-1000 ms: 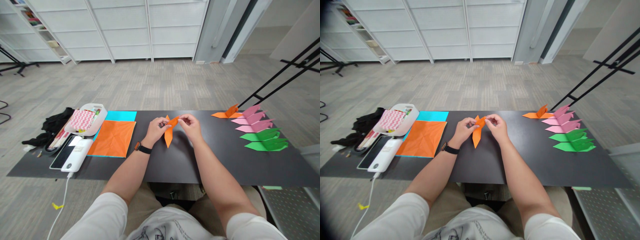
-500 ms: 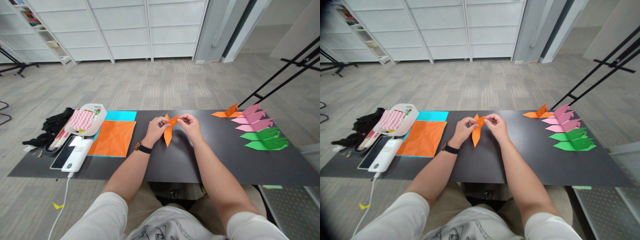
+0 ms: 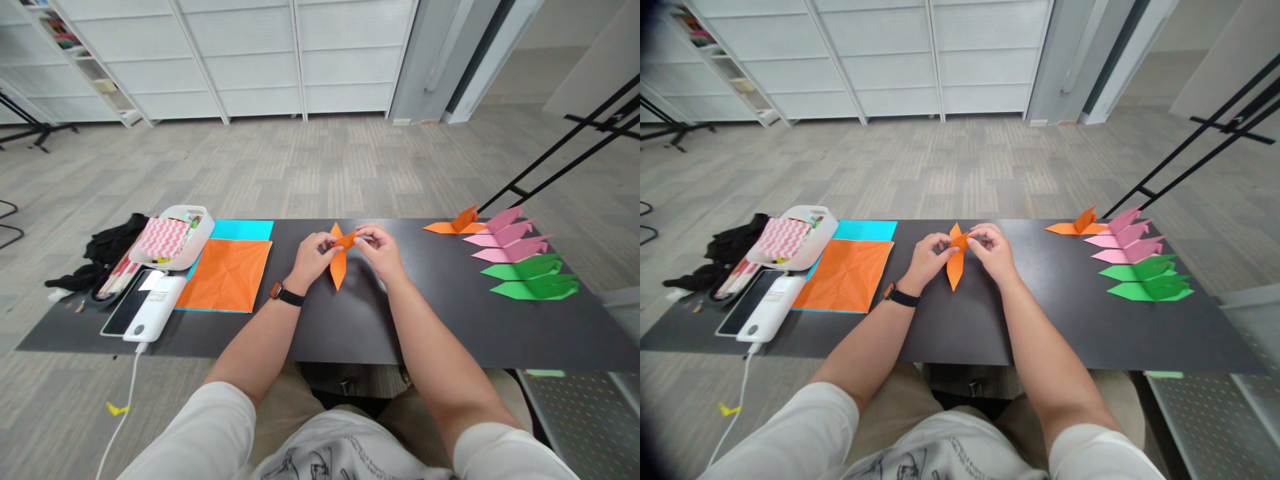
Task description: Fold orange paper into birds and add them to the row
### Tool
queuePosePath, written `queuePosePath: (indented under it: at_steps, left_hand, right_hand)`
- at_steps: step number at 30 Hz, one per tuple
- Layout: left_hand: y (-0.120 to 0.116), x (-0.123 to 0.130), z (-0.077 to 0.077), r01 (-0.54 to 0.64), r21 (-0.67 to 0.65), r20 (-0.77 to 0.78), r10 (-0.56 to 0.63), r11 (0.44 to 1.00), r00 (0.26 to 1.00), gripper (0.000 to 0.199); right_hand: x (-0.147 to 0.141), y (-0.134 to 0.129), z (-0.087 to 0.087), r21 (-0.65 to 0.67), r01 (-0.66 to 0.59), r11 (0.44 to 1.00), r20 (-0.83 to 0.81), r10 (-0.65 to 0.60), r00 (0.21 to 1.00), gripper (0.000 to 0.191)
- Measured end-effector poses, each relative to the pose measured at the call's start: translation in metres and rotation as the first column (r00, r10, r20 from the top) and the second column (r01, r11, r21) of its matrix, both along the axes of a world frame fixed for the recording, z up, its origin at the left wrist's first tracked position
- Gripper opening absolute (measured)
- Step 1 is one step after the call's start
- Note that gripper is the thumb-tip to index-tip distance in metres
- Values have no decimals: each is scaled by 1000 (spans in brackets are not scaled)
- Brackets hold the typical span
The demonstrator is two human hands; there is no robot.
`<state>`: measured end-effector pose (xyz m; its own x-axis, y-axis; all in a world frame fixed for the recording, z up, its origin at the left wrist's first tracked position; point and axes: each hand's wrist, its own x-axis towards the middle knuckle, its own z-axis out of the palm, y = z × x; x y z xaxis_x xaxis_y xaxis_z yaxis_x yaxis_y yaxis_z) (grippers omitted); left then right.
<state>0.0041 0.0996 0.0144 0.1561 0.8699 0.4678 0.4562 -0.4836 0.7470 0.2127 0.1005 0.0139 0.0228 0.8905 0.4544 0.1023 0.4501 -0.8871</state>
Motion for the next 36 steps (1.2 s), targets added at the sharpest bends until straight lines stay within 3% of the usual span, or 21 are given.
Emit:
queuePosePath:
  at_steps: [5,11,16,25,31,36]
  left_hand:
    - [-2,2,5,39,49,18,-40,998,999,11]
    - [0,1,2,-13,57,-8,14,998,1000,7]
    - [3,-1,1,-43,39,-6,43,998,999,6]
    - [2,-1,2,-12,-24,16,12,1000,1000,5]
    - [4,-4,3,74,-74,8,-74,995,997,5]
    - [5,-5,2,76,-93,-1,-76,993,997,3]
  right_hand:
    - [1,-2,3,57,25,998,45,-28,999,12]
    - [0,-7,9,104,30,994,185,-50,981,7]
    - [0,-9,12,111,14,994,215,-38,976,13]
    - [0,-12,19,97,29,995,202,-48,978,7]
    - [4,-9,15,54,-57,997,153,49,987,11]
    - [4,-7,13,86,-111,990,159,96,983,10]
